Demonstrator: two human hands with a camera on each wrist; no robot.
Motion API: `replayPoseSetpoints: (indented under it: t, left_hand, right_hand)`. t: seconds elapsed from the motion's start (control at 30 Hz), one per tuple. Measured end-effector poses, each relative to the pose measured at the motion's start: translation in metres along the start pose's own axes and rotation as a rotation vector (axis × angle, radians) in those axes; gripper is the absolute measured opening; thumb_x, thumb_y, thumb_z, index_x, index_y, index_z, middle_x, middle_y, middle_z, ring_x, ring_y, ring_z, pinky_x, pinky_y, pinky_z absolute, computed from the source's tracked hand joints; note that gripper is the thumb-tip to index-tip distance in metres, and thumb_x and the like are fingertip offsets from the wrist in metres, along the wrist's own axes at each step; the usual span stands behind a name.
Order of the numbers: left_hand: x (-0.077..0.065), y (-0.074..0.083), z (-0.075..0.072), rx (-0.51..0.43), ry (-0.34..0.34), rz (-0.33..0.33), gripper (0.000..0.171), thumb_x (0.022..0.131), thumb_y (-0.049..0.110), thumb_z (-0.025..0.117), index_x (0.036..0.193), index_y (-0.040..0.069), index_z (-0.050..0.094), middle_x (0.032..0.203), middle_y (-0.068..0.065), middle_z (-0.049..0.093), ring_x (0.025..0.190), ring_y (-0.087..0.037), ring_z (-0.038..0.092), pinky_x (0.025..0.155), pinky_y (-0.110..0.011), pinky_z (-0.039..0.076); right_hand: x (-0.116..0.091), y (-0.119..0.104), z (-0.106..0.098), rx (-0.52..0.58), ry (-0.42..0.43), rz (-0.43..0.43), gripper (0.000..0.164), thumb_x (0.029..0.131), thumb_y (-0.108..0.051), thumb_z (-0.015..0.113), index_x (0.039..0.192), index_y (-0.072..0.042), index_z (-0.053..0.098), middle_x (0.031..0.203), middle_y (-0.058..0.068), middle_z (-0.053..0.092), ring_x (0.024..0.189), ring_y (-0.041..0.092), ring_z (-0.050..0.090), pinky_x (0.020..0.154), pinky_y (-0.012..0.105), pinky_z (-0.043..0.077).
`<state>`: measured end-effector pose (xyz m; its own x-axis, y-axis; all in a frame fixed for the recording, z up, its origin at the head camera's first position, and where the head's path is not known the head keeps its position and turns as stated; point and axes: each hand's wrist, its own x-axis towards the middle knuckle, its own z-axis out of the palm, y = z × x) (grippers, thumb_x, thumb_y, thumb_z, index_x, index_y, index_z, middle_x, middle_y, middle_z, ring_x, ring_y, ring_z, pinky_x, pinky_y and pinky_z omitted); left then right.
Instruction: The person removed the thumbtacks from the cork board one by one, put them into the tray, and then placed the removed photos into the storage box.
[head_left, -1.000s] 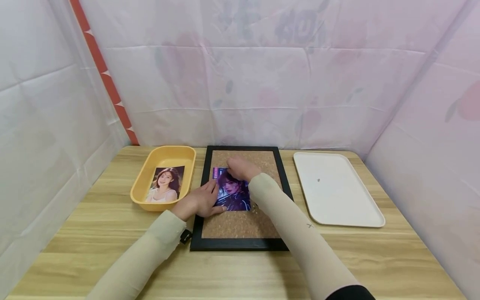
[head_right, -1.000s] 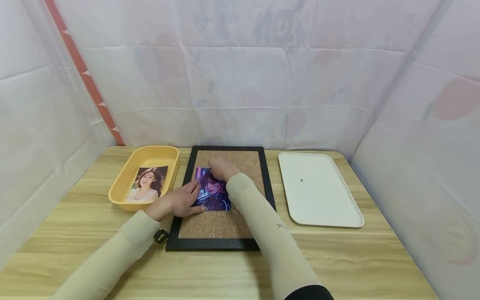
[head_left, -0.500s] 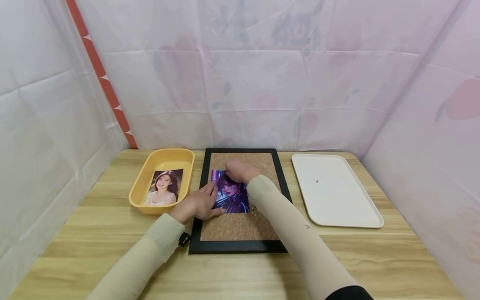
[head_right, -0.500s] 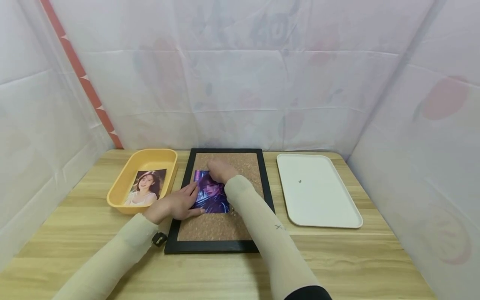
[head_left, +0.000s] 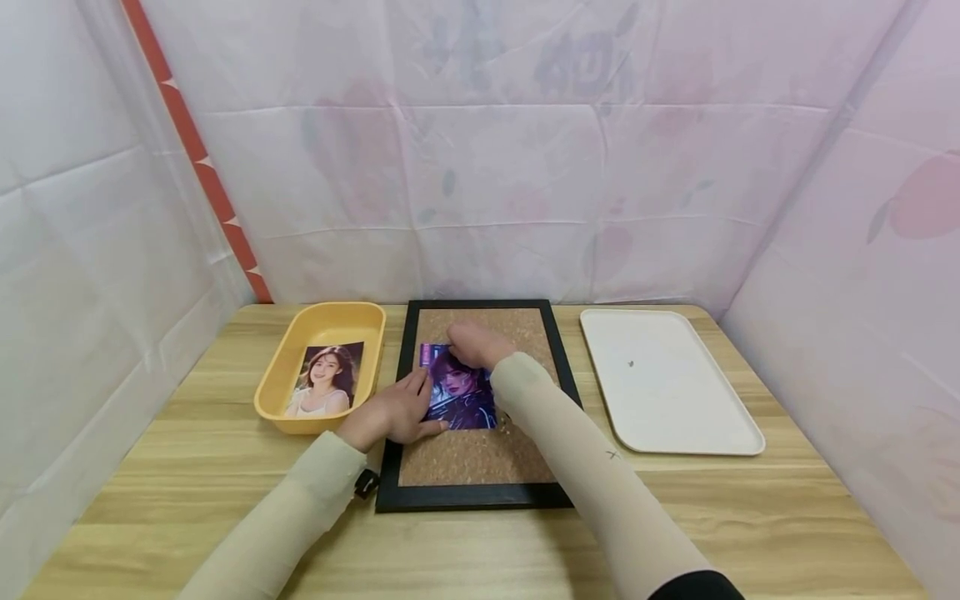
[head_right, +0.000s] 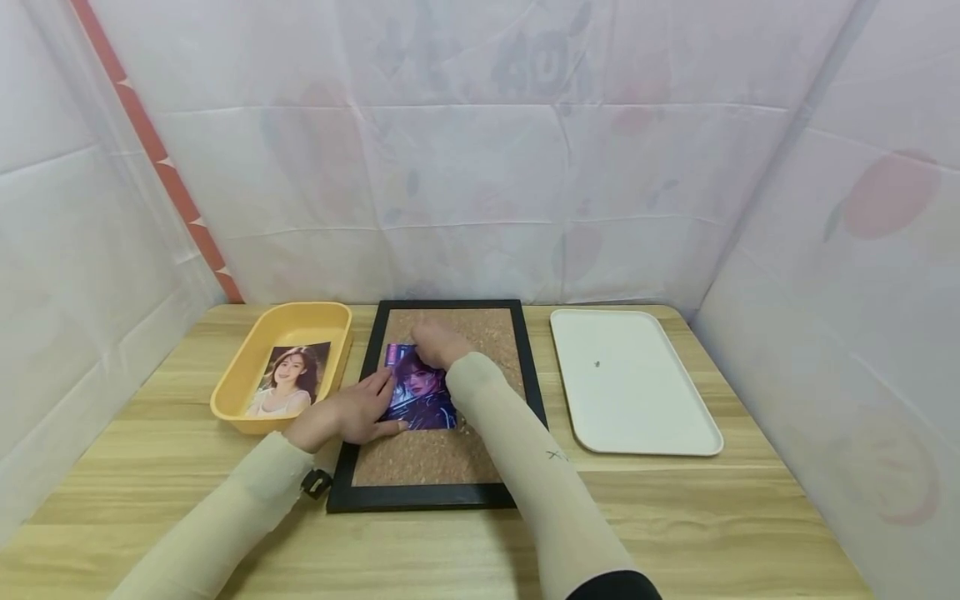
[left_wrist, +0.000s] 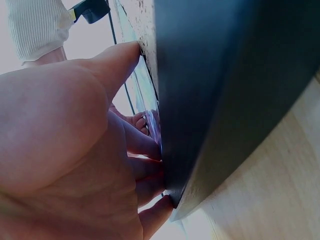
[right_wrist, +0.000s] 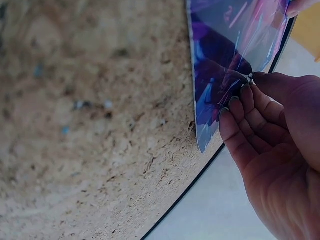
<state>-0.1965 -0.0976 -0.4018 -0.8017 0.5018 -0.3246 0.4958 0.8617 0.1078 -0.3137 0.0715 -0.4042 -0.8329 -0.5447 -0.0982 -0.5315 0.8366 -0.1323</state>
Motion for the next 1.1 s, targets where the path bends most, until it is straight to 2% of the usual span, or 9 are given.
replayPoseSetpoints:
  t: [0.3,0.63,1.1]
  left_hand:
    - [0.0001,-0.0003,0.0000,-0.013,-0.003,-0.007,0.088,0.104,0.051,0.052,0.156,-0.014,0.023,0.166,-0.030,0.014,0.156,-0.040,0.014,0.125,-0.046,0.021]
    - [0.0010,0.0014,-0.0001,-0.028,-0.006,-0.022,0.088,0.104,0.052,0.053,0.156,-0.012,0.024,0.167,-0.028,0.014,0.155,-0.040,0.015,0.125,-0.046,0.022]
    - [0.0011,0.0005,-0.0005,-0.026,-0.012,-0.033,0.088,0.104,0.052,0.052,0.156,-0.012,0.024,0.167,-0.028,0.014,0.156,-0.039,0.015,0.125,-0.046,0.021]
  right_hand:
    - [0.0013,-0.0011,0.0001,-0.033,0.002,-0.011,0.019,0.106,-0.014,0.055,0.098,-0.008,0.072,0.091,0.006,0.070,0.078,0.015,0.061,0.077,0.031,0.055]
    - [-0.0009,0.0001,-0.0018,0.042,-0.009,0.007,0.018,0.106,-0.013,0.054,0.099,-0.007,0.069,0.091,0.006,0.068,0.078,0.017,0.060,0.077,0.032,0.054]
    - [0.0010,-0.0006,-0.0028,0.027,0.003,-0.011,0.019,0.106,-0.012,0.054,0.097,-0.005,0.069,0.088,0.007,0.068,0.075,0.017,0.056,0.075,0.032,0.052]
